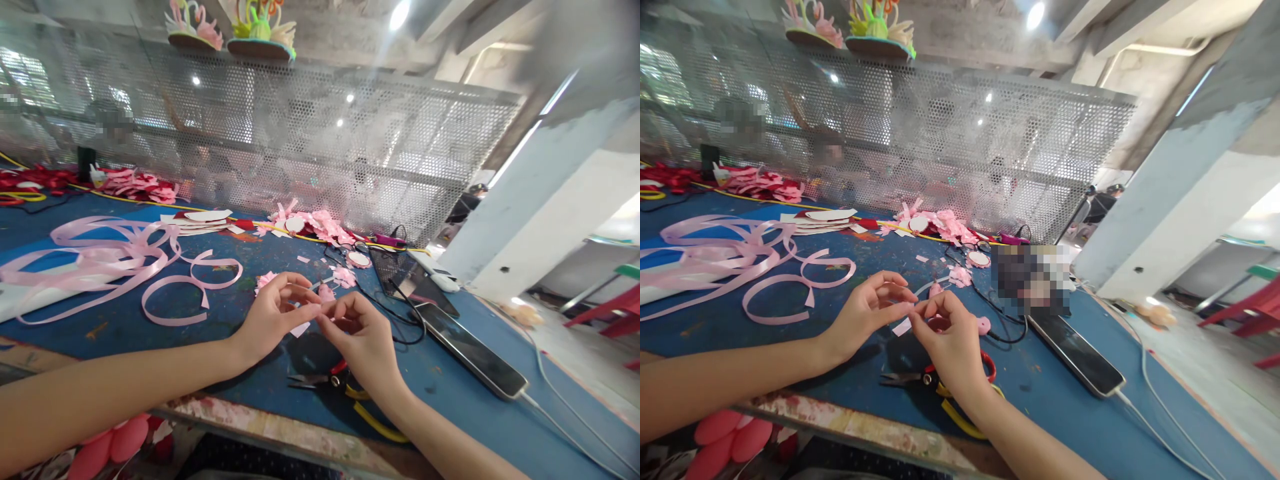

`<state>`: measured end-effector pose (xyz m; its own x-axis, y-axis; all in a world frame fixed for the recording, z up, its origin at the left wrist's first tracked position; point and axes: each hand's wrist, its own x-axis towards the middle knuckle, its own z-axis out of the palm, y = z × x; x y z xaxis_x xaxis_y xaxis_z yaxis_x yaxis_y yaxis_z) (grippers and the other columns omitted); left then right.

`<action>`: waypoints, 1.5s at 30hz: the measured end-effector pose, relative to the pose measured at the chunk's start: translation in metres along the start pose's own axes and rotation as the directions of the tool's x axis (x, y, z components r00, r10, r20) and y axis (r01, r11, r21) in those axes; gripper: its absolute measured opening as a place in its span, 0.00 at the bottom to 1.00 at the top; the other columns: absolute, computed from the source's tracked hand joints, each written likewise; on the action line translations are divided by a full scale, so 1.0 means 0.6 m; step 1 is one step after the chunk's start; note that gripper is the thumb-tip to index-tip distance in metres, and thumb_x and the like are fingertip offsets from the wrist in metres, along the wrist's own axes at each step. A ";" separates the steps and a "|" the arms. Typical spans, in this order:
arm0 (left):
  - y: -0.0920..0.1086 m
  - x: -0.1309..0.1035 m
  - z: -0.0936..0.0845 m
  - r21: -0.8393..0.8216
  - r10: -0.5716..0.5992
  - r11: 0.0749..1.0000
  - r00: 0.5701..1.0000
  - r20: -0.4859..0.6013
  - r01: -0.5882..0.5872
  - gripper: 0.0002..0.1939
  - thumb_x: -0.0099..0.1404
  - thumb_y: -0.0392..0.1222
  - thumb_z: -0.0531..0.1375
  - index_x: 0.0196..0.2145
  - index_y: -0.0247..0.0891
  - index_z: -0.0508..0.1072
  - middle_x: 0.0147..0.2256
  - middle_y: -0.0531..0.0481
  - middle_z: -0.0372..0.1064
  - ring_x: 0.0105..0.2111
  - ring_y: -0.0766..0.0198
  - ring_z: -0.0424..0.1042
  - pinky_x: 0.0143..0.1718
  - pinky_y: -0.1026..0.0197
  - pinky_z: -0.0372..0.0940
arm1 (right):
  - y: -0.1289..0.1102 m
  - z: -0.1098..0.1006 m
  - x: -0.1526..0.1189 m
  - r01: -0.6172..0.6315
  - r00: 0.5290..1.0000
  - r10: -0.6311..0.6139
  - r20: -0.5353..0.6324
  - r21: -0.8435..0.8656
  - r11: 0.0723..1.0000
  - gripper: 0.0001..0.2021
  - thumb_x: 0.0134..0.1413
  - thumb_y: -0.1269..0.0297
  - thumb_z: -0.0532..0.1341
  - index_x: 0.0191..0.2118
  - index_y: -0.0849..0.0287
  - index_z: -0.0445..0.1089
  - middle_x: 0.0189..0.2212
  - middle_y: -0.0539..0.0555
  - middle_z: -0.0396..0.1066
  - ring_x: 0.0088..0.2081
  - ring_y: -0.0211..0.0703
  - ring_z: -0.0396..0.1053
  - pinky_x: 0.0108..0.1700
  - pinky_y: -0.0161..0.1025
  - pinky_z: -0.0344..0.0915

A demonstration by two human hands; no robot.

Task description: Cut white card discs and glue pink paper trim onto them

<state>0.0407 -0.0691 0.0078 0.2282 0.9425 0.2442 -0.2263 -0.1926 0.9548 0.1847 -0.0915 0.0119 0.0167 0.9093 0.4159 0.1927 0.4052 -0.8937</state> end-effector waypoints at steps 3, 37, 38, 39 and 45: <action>-0.001 0.000 -0.001 0.010 -0.006 1.000 1.000 0.011 0.006 0.18 0.50 0.42 0.66 0.36 0.37 0.64 0.31 0.50 0.72 0.33 0.65 0.71 0.33 0.64 0.60 | 0.001 0.000 -0.001 0.018 1.000 -0.018 0.008 -0.029 0.999 0.15 0.42 0.63 0.65 0.21 0.57 0.55 0.22 0.50 0.69 0.23 0.35 0.64 0.22 0.31 0.60; 0.012 0.076 -0.072 -0.284 0.045 0.948 0.947 -0.318 -0.141 0.22 0.40 0.33 0.70 0.32 0.37 0.65 0.24 0.54 0.74 0.27 0.69 0.72 0.32 0.67 0.63 | -0.004 -0.019 -0.005 0.164 0.817 0.183 0.546 -0.526 0.834 0.06 0.50 0.72 0.57 0.29 0.58 0.72 0.23 0.48 0.71 0.24 0.34 0.63 0.26 0.31 0.56; 0.012 0.082 -0.078 -0.295 0.038 0.944 0.940 -0.338 -0.145 0.22 0.39 0.33 0.70 0.32 0.37 0.65 0.24 0.54 0.74 0.27 0.70 0.72 0.31 0.68 0.62 | -0.003 -0.018 -0.006 0.181 0.810 0.193 0.553 -0.549 0.816 0.06 0.50 0.71 0.57 0.29 0.58 0.72 0.23 0.48 0.71 0.24 0.34 0.64 0.26 0.31 0.56; 0.011 0.087 -0.084 -0.304 0.034 0.940 0.933 -0.360 -0.151 0.22 0.39 0.32 0.70 0.31 0.36 0.65 0.25 0.55 0.73 0.27 0.71 0.71 0.30 0.69 0.61 | -0.003 -0.018 -0.007 0.196 0.805 0.199 0.559 -0.567 0.800 0.06 0.51 0.69 0.57 0.28 0.58 0.72 0.23 0.48 0.71 0.24 0.35 0.64 0.26 0.32 0.56; 0.009 0.108 -0.108 -0.355 0.022 0.918 0.916 -0.402 -0.178 0.13 0.45 0.33 0.68 0.30 0.34 0.70 0.26 0.56 0.71 0.27 0.75 0.69 0.31 0.71 0.61 | 0.003 -0.023 -0.004 0.370 0.798 0.086 0.597 -0.597 0.712 0.09 0.51 0.72 0.57 0.31 0.56 0.74 0.28 0.50 0.73 0.29 0.39 0.68 0.32 0.34 0.60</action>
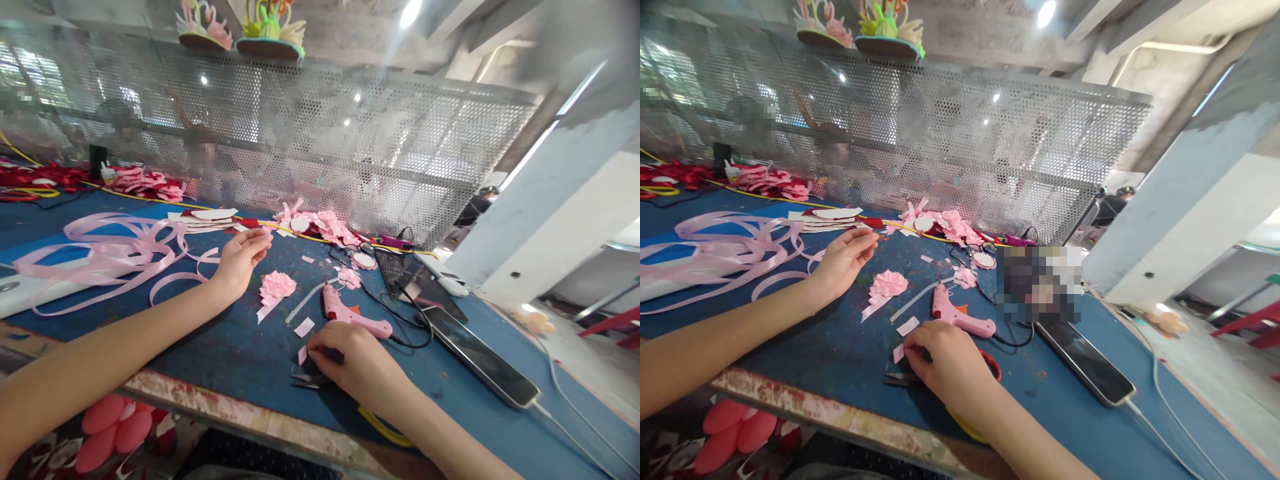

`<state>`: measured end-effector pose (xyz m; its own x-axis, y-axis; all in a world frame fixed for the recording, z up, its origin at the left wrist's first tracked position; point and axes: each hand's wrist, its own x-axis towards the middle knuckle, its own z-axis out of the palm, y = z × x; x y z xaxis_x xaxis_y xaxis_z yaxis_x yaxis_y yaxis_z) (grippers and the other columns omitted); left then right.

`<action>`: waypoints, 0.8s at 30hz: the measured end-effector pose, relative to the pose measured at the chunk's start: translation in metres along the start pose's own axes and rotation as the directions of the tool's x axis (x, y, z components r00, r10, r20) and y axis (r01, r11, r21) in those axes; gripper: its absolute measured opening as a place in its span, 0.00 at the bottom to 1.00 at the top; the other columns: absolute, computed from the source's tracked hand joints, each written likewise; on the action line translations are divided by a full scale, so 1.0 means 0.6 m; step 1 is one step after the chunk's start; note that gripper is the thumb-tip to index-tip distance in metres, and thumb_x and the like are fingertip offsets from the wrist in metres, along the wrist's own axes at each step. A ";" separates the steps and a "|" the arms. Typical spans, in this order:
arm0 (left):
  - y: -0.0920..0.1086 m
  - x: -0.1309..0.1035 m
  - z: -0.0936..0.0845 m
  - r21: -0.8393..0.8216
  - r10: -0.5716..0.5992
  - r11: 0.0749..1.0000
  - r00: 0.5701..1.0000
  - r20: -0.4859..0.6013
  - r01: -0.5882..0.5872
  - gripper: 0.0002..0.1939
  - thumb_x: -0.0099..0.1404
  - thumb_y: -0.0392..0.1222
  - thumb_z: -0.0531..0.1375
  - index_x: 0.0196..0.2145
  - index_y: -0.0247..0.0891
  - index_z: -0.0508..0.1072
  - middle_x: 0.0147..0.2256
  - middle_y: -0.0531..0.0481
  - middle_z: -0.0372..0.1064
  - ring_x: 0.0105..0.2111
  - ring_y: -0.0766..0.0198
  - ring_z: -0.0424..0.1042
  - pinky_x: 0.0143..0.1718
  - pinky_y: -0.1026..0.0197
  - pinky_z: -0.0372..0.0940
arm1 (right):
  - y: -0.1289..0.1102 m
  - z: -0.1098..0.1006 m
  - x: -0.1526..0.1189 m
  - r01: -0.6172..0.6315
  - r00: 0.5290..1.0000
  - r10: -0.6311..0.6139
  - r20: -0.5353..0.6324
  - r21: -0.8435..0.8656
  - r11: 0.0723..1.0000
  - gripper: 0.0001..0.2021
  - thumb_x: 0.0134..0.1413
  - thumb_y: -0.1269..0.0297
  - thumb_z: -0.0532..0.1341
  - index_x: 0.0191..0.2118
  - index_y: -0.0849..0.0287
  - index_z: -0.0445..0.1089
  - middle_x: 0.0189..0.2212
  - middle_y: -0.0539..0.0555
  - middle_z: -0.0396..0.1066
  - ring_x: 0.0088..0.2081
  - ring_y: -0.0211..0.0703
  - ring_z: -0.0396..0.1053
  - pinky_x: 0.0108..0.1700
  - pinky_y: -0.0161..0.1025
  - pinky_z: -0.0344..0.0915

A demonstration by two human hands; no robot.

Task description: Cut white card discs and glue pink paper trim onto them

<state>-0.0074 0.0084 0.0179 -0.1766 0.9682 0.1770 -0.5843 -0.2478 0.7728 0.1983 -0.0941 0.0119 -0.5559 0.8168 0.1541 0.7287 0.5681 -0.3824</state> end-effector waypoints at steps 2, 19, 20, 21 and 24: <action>0.002 0.002 -0.001 -0.007 -0.030 1.000 1.000 -0.008 0.030 0.11 0.48 0.32 0.66 0.31 0.34 0.71 0.28 0.54 0.72 0.28 0.74 0.70 0.32 0.71 0.62 | 0.006 -0.004 0.001 0.023 0.997 -0.027 -0.066 -0.053 0.998 0.08 0.52 0.71 0.57 0.31 0.57 0.73 0.27 0.51 0.73 0.29 0.39 0.68 0.32 0.34 0.61; 0.000 -0.048 0.021 0.154 -0.095 0.986 0.966 0.239 0.059 0.22 0.39 0.32 0.71 0.31 0.36 0.66 0.18 0.59 0.70 0.21 0.72 0.70 0.30 0.68 0.64 | 0.017 0.009 0.010 0.085 0.968 -0.099 -0.230 -0.070 0.994 0.06 0.54 0.72 0.57 0.34 0.59 0.70 0.29 0.52 0.72 0.31 0.40 0.69 0.34 0.36 0.63; -0.001 -0.053 0.023 0.150 -0.090 0.987 0.962 0.258 0.053 0.22 0.38 0.32 0.71 0.30 0.37 0.66 0.16 0.60 0.68 0.19 0.73 0.68 0.28 0.69 0.63 | 0.016 0.009 0.009 0.075 0.967 -0.089 -0.237 -0.068 0.995 0.06 0.54 0.71 0.57 0.35 0.59 0.70 0.29 0.52 0.72 0.31 0.40 0.69 0.34 0.36 0.63; -0.002 -0.059 0.024 0.152 -0.097 0.987 0.955 0.279 0.056 0.21 0.38 0.32 0.72 0.29 0.36 0.67 0.15 0.61 0.67 0.18 0.74 0.67 0.27 0.70 0.62 | 0.015 0.008 0.008 0.069 0.968 -0.083 -0.238 -0.068 0.995 0.06 0.54 0.70 0.57 0.37 0.59 0.70 0.29 0.53 0.72 0.32 0.41 0.69 0.34 0.37 0.64; -0.005 -0.075 0.030 0.178 -0.169 0.978 0.916 0.363 0.110 0.17 0.40 0.35 0.71 0.29 0.35 0.71 0.18 0.59 0.69 0.19 0.74 0.67 0.26 0.70 0.62 | 0.009 0.006 0.005 0.102 0.973 -0.114 -0.200 -0.070 0.992 0.12 0.54 0.66 0.58 0.44 0.59 0.69 0.34 0.55 0.71 0.37 0.44 0.68 0.39 0.40 0.65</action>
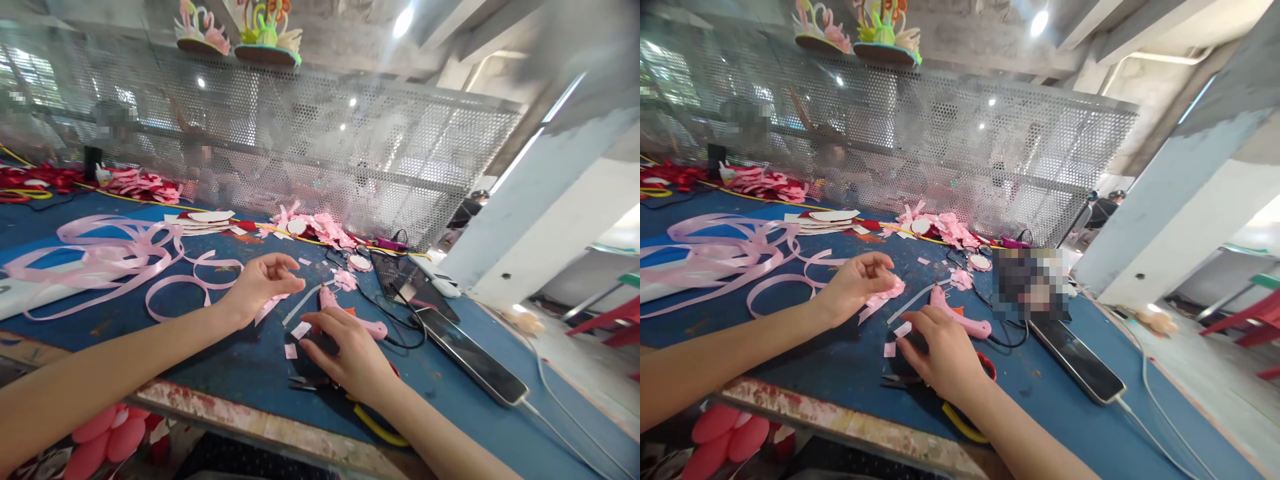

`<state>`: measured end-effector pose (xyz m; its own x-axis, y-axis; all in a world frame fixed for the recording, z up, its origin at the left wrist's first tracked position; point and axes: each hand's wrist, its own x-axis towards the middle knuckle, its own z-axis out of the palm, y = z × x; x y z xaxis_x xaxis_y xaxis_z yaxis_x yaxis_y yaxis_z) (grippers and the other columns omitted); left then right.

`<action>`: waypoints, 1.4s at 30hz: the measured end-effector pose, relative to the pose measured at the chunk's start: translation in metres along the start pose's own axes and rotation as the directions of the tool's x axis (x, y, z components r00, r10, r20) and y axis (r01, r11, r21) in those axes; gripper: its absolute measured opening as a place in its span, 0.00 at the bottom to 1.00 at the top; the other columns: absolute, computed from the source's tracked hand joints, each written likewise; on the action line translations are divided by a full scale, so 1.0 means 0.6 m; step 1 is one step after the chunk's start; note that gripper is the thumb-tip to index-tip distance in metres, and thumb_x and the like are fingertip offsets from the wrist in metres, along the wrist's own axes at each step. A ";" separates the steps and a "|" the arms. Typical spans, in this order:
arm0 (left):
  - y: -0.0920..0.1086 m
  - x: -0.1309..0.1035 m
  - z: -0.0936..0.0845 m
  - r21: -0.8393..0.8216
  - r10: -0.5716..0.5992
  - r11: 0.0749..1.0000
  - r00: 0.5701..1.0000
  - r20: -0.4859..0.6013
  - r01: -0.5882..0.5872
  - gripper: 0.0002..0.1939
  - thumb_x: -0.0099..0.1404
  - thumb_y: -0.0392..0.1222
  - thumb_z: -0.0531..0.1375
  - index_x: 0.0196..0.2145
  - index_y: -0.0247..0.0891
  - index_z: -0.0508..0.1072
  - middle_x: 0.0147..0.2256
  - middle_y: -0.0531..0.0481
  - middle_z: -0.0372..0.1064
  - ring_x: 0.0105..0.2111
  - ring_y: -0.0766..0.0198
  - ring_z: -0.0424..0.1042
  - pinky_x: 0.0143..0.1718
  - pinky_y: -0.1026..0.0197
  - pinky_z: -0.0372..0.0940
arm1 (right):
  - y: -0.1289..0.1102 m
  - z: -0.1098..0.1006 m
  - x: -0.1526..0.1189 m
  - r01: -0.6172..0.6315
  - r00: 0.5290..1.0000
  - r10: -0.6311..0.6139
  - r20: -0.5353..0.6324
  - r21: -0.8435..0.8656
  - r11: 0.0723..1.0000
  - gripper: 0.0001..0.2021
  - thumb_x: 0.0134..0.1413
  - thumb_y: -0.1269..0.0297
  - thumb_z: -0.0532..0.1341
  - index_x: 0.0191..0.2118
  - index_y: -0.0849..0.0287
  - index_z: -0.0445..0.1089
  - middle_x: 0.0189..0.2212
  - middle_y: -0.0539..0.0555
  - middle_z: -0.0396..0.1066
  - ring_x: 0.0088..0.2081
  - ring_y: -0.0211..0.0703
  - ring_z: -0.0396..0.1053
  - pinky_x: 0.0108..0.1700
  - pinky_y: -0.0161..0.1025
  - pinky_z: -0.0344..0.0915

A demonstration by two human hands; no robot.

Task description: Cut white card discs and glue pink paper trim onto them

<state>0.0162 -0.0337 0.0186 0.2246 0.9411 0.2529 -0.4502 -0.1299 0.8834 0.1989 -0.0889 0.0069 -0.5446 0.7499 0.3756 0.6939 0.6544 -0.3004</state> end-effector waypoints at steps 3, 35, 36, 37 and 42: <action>-0.003 -0.005 0.004 0.014 -0.039 0.999 0.995 0.097 0.037 0.14 0.45 0.37 0.70 0.32 0.34 0.74 0.23 0.53 0.73 0.24 0.71 0.71 0.32 0.68 0.65 | -0.006 0.001 0.000 0.060 0.996 -0.062 0.067 0.025 0.998 0.15 0.55 0.62 0.58 0.48 0.58 0.68 0.40 0.57 0.69 0.41 0.46 0.67 0.43 0.42 0.64; -0.027 -0.013 0.009 0.237 -0.229 0.956 0.945 0.235 0.173 0.09 0.52 0.40 0.65 0.33 0.37 0.77 0.30 0.47 0.75 0.29 0.65 0.74 0.32 0.66 0.67 | 0.020 -0.014 0.014 -0.096 0.943 0.326 -0.073 0.876 0.473 0.13 0.54 0.54 0.59 0.30 0.61 0.70 0.24 0.52 0.68 0.24 0.35 0.65 0.27 0.34 0.64; -0.027 -0.015 0.012 0.249 -0.231 0.954 0.937 0.262 0.166 0.09 0.53 0.39 0.65 0.34 0.37 0.78 0.31 0.47 0.75 0.30 0.64 0.74 0.33 0.65 0.67 | 0.019 -0.014 0.014 -0.092 0.950 0.305 -0.068 0.874 0.478 0.13 0.54 0.54 0.58 0.31 0.61 0.70 0.26 0.52 0.69 0.26 0.36 0.66 0.29 0.35 0.65; -0.026 -0.018 0.015 0.251 -0.239 0.953 0.928 0.286 0.168 0.09 0.54 0.39 0.64 0.34 0.37 0.78 0.31 0.47 0.75 0.31 0.64 0.74 0.34 0.65 0.67 | 0.019 -0.014 0.013 -0.089 0.956 0.287 -0.063 0.869 0.487 0.13 0.55 0.55 0.58 0.31 0.60 0.71 0.28 0.53 0.70 0.28 0.37 0.68 0.31 0.36 0.67; -0.027 -0.022 0.015 0.269 -0.304 0.938 0.888 0.344 0.217 0.13 0.51 0.38 0.65 0.37 0.37 0.77 0.33 0.47 0.76 0.33 0.62 0.75 0.37 0.62 0.67 | 0.018 -0.021 0.012 -0.117 0.962 0.263 -0.074 0.760 0.640 0.12 0.56 0.56 0.56 0.35 0.59 0.72 0.33 0.54 0.73 0.34 0.40 0.71 0.38 0.38 0.69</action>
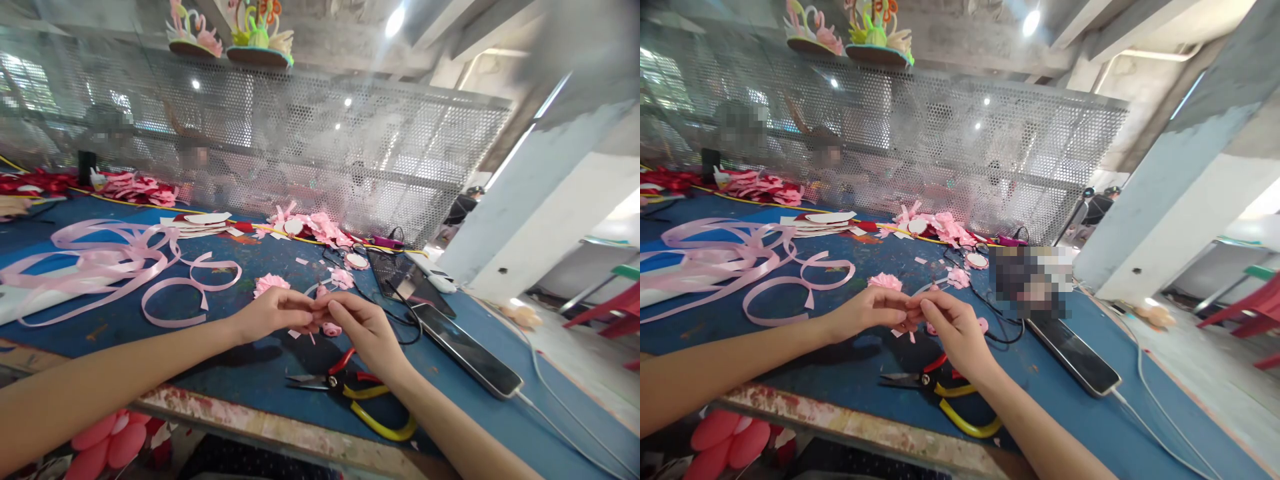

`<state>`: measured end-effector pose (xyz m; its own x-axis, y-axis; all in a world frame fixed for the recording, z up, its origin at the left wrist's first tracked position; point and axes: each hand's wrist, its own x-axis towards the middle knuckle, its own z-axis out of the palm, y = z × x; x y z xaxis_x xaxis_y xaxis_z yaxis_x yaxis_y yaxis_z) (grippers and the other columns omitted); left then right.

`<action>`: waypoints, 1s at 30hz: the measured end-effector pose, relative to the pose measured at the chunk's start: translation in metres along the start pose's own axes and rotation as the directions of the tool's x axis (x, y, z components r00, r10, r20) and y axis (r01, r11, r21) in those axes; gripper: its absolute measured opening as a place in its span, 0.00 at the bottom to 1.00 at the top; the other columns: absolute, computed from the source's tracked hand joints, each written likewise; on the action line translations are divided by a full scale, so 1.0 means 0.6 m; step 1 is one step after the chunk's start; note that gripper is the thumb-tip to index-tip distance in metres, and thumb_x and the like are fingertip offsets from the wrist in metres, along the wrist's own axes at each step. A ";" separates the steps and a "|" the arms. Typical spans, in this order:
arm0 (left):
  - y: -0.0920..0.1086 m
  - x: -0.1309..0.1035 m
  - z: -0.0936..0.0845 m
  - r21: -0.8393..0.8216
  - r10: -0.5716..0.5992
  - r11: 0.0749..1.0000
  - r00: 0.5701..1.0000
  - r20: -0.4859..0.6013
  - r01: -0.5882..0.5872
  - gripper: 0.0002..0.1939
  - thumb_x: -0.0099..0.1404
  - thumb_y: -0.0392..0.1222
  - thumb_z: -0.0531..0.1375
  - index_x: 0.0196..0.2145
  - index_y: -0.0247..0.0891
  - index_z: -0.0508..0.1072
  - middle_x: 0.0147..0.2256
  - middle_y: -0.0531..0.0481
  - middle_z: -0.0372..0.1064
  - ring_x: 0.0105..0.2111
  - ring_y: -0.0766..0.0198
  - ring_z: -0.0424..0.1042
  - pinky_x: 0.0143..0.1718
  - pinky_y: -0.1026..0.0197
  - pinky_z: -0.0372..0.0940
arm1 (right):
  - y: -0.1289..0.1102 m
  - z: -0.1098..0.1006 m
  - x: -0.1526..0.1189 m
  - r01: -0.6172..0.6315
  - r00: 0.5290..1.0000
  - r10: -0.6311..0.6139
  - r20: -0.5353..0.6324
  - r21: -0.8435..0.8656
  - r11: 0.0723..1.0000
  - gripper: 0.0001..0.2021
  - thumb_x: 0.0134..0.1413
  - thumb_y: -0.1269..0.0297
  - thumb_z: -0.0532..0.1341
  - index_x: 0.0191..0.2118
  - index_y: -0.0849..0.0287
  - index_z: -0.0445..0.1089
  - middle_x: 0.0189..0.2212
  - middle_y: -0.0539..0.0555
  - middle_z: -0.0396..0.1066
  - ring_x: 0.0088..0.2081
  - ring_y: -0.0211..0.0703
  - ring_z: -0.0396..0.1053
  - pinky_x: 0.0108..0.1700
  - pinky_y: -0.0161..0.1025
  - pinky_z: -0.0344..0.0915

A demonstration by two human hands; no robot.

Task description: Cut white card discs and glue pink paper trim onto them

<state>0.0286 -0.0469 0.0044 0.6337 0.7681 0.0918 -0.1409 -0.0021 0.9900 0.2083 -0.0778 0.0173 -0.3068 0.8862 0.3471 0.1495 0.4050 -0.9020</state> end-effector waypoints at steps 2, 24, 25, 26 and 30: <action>-0.005 0.001 -0.004 0.062 -0.012 0.998 1.000 0.021 0.011 0.14 0.48 0.36 0.67 0.36 0.37 0.77 0.32 0.49 0.76 0.31 0.63 0.74 0.36 0.63 0.67 | -0.003 0.000 0.000 0.048 0.999 -0.048 0.007 -0.112 0.993 0.12 0.57 0.58 0.56 0.36 0.58 0.72 0.35 0.54 0.74 0.35 0.40 0.71 0.39 0.38 0.68; 0.005 0.003 -0.007 -0.320 0.116 0.925 0.956 -0.270 -0.203 0.11 0.43 0.37 0.71 0.24 0.33 0.76 0.22 0.50 0.74 0.21 0.69 0.71 0.23 0.69 0.67 | 0.018 0.019 0.003 -0.231 0.972 0.217 0.087 0.226 0.946 0.19 0.43 0.59 0.67 0.40 0.58 0.61 0.22 0.44 0.66 0.18 0.29 0.61 0.18 0.28 0.60; 0.006 0.005 -0.010 -0.350 0.109 0.911 0.946 -0.305 -0.218 0.11 0.43 0.37 0.71 0.25 0.33 0.76 0.23 0.50 0.74 0.20 0.70 0.71 0.23 0.70 0.67 | 0.018 0.016 0.003 -0.222 0.974 0.211 0.077 0.174 0.959 0.18 0.43 0.59 0.67 0.39 0.58 0.62 0.22 0.45 0.67 0.18 0.29 0.61 0.19 0.28 0.60; 0.009 0.008 -0.013 -0.386 0.097 0.891 0.932 -0.349 -0.237 0.10 0.43 0.36 0.71 0.25 0.33 0.76 0.23 0.50 0.74 0.20 0.71 0.71 0.22 0.71 0.67 | 0.017 0.013 0.003 -0.202 0.978 0.196 0.068 0.102 0.974 0.16 0.43 0.59 0.66 0.37 0.59 0.64 0.22 0.46 0.67 0.19 0.29 0.61 0.20 0.28 0.59; 0.035 0.019 -0.039 -0.509 -0.009 0.793 0.827 -0.561 -0.336 0.04 0.51 0.29 0.66 0.25 0.32 0.74 0.23 0.52 0.72 0.18 0.77 0.69 0.18 0.78 0.64 | 0.004 0.005 -0.003 -0.076 0.980 0.122 0.155 -0.274 0.959 0.06 0.48 0.63 0.62 0.29 0.61 0.69 0.22 0.49 0.67 0.23 0.32 0.62 0.25 0.31 0.59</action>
<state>0.0152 -0.0234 0.0236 0.0986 0.9951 0.0067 -0.7116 0.0657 0.6995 0.2065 -0.0789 0.0136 -0.4282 0.8834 0.1905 0.4243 0.3827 -0.8207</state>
